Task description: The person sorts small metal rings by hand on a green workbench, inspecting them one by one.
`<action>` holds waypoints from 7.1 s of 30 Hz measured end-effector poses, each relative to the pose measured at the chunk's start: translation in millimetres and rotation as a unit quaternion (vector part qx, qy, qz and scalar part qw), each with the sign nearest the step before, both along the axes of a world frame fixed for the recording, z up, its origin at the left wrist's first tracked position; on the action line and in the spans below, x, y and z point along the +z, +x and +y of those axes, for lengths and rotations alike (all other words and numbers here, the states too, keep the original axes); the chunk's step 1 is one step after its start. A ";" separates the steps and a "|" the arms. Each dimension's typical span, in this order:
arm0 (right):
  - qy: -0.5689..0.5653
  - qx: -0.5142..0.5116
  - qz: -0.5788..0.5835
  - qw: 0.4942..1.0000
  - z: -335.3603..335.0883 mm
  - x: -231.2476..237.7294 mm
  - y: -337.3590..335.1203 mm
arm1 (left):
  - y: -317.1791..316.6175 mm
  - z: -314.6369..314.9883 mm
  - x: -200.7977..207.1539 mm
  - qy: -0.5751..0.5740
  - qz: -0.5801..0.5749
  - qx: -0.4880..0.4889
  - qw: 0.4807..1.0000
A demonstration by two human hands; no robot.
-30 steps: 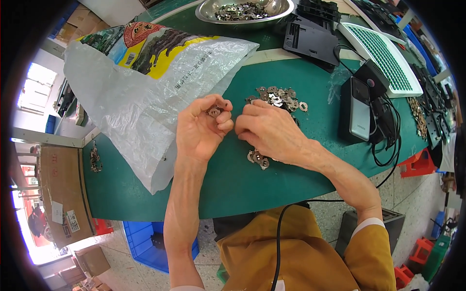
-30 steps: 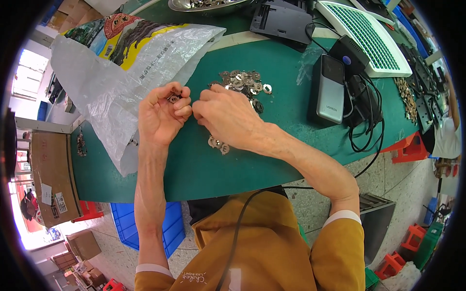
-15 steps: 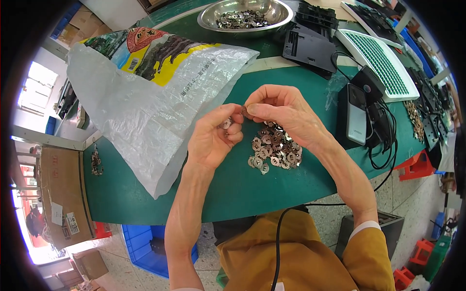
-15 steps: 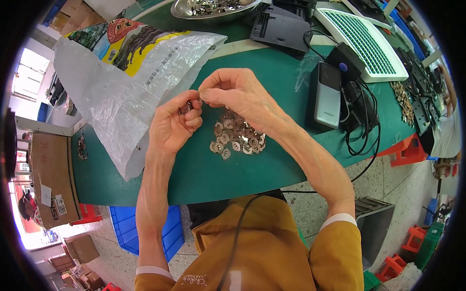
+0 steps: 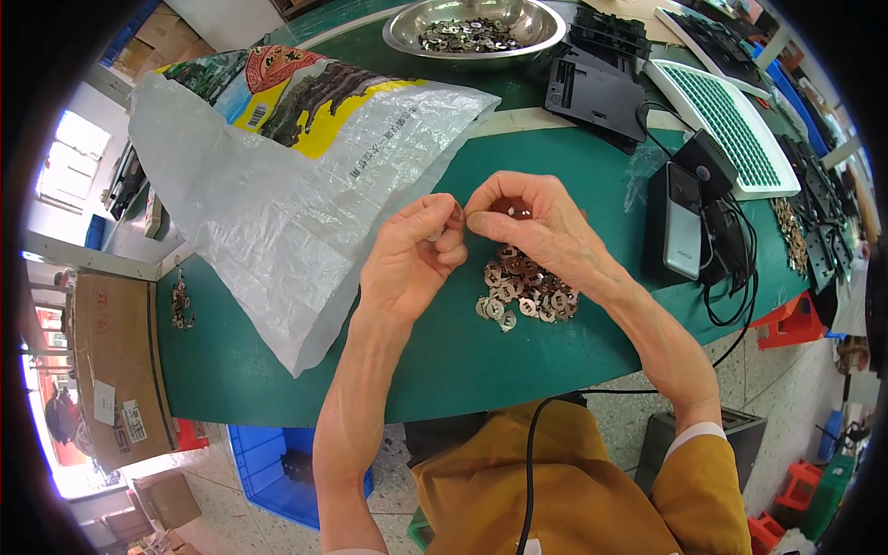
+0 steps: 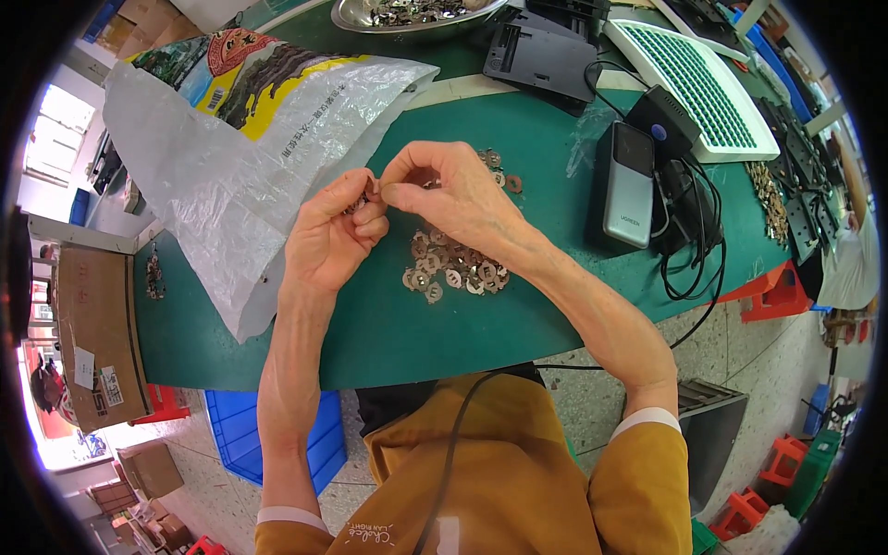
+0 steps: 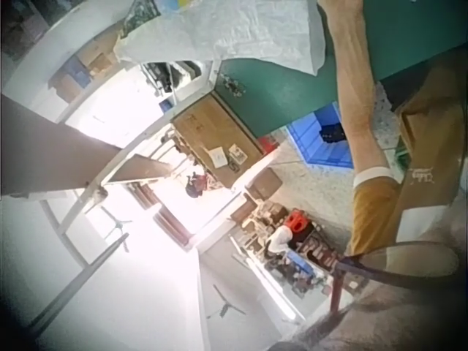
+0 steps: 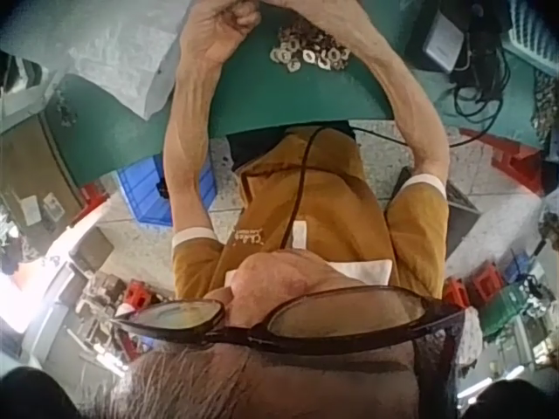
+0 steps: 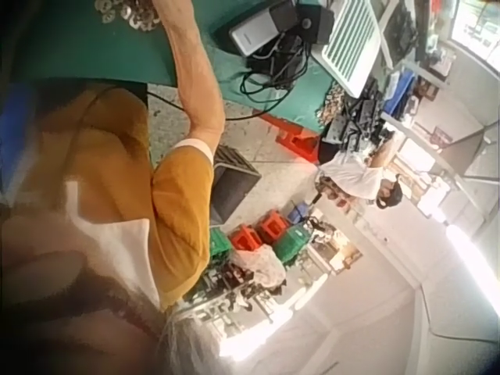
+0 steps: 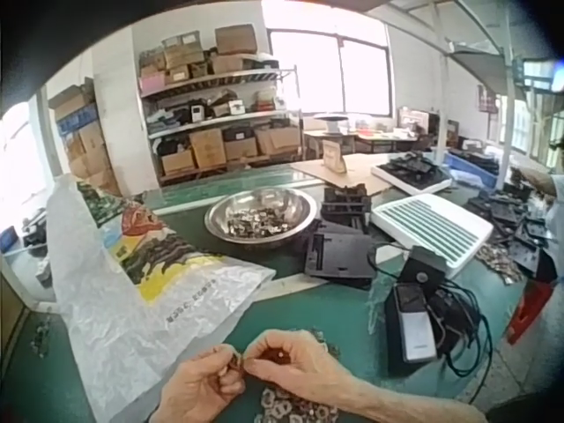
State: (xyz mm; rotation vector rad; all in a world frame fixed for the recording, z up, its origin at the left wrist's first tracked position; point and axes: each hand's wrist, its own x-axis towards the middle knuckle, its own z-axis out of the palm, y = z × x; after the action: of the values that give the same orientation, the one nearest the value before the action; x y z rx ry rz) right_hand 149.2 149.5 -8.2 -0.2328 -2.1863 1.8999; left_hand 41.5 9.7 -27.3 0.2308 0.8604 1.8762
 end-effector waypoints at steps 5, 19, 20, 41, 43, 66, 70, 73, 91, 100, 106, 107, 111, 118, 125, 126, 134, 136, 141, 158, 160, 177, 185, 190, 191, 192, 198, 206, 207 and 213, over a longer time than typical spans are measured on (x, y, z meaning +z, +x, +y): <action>0.302 -0.105 0.051 0.946 2.9 -13.6 -1.4 | -5.0 -1.7 6.0 -0.007 -0.066 0.065 0.996; 0.432 -0.078 0.047 0.897 2.6 -16.5 -0.5 | -4.7 -0.5 5.9 -0.012 -0.073 0.071 0.995; 0.391 -0.075 0.050 0.916 6.1 -16.0 -1.6 | -4.4 -0.1 6.2 -0.015 -0.073 0.069 0.995; -0.016 -0.053 0.031 0.998 3.0 2.8 1.4 | 3.5 5.0 -5.2 -0.034 0.033 0.012 0.999; -0.030 -0.049 0.028 0.998 4.3 1.5 1.2 | 3.8 4.3 -4.9 -0.032 0.031 0.008 0.999; -0.171 -0.023 -0.014 0.985 7.5 4.6 4.1 | 6.2 3.5 -0.6 -0.021 0.042 -0.016 0.999; -0.163 -0.012 -0.003 0.987 6.3 5.1 4.0 | 5.5 3.1 0.2 -0.013 0.022 -0.016 1.000; -0.157 -0.021 0.001 0.987 6.0 2.9 3.0 | 4.6 3.5 -0.5 -0.010 0.010 -0.019 1.000; -0.218 0.000 -0.015 0.976 4.8 2.6 2.8 | 5.8 5.3 -5.0 -0.011 -0.020 0.014 1.000; -0.149 -0.005 -0.001 0.989 5.7 5.8 3.4 | 7.2 3.8 1.3 -0.042 0.075 0.012 0.996; -0.170 -0.005 -0.010 0.985 6.0 4.9 5.0 | 7.8 4.9 4.5 -0.054 0.077 0.026 0.995; -0.171 -0.006 -0.011 0.985 6.4 5.1 4.8 | 7.7 4.9 4.0 -0.054 0.079 0.028 0.995; -0.152 -0.005 -0.005 0.988 5.6 4.4 4.1 | 7.8 5.2 4.2 -0.064 0.093 0.037 0.993; -0.022 -0.020 -0.006 1.000 2.4 4.9 2.9 | 11.2 7.3 3.6 -0.077 0.127 0.062 0.987; -0.053 -0.030 0.007 0.998 1.6 2.8 2.1 | 13.0 6.4 5.1 -0.087 0.138 0.058 0.985; -0.064 -0.030 0.008 0.997 1.9 2.5 2.1 | 13.2 6.2 5.4 -0.087 0.140 0.056 0.985; -0.072 -0.044 0.000 0.996 3.6 3.9 0.4 | 10.0 7.2 2.7 -0.080 0.135 0.051 0.986; 0.003 -0.046 -0.026 0.999 3.1 4.7 0.0 | 9.1 8.2 3.4 -0.085 0.132 0.051 0.986; 0.047 -0.053 0.020 0.997 -1.1 5.9 5.7 | 14.1 7.7 8.9 -0.087 0.138 0.044 0.986; -0.047 0.005 -0.035 0.998 4.6 7.8 0.8 | 5.2 4.6 6.9 -0.050 0.114 -0.004 0.992; -0.061 0.003 -0.026 0.998 3.1 6.6 1.3 | 6.6 5.2 8.3 -0.060 0.108 0.001 0.992; -0.113 0.008 -0.083 0.990 6.3 13.2 8.5 | 2.7 1.6 2.2 -0.049 0.060 -0.053 0.996; -0.086 0.015 -0.084 0.993 3.9 13.9 7.9 | 1.2 0.1 0.7 -0.057 0.065 -0.047 0.995; -0.099 0.011 -0.082 0.992 3.7 17.0 6.0 | 1.1 2.6 2.3 -0.065 0.056 -0.019 0.996; -0.096 0.008 -0.075 0.993 3.7 16.3 5.4 | 0.4 2.2 1.0 -0.069 0.049 -0.015 0.996; -0.092 0.005 -0.068 0.993 4.0 15.8 4.5 | -0.8 2.7 1.7 -0.070 0.049 -0.015 0.996; 0.111 -0.008 0.052 0.992 -0.1 5.8 1.6 | -1.1 -3.1 9.1 -0.076 0.076 -0.013 0.994; 0.221 -0.012 0.160 0.962 1.5 -5.4 -0.3 | -7.1 -3.7 -1.6 -0.042 -0.009 -0.048 0.998; 0.246 -0.030 0.173 0.953 -1.3 -7.5 0.2 | -5.3 -5.5 0.1 -0.040 -0.010 -0.046 0.998; 0.279 -0.060 0.204 0.936 -1.8 -2.3 -2.6 | -5.7 -3.5 8.1 -0.026 -0.011 -0.045 0.999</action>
State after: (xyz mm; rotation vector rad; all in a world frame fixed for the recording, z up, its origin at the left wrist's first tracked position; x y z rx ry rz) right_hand 146.6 147.7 -10.5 0.1208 -2.2364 1.0723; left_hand 35.8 6.2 -19.2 0.2122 0.8691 1.7664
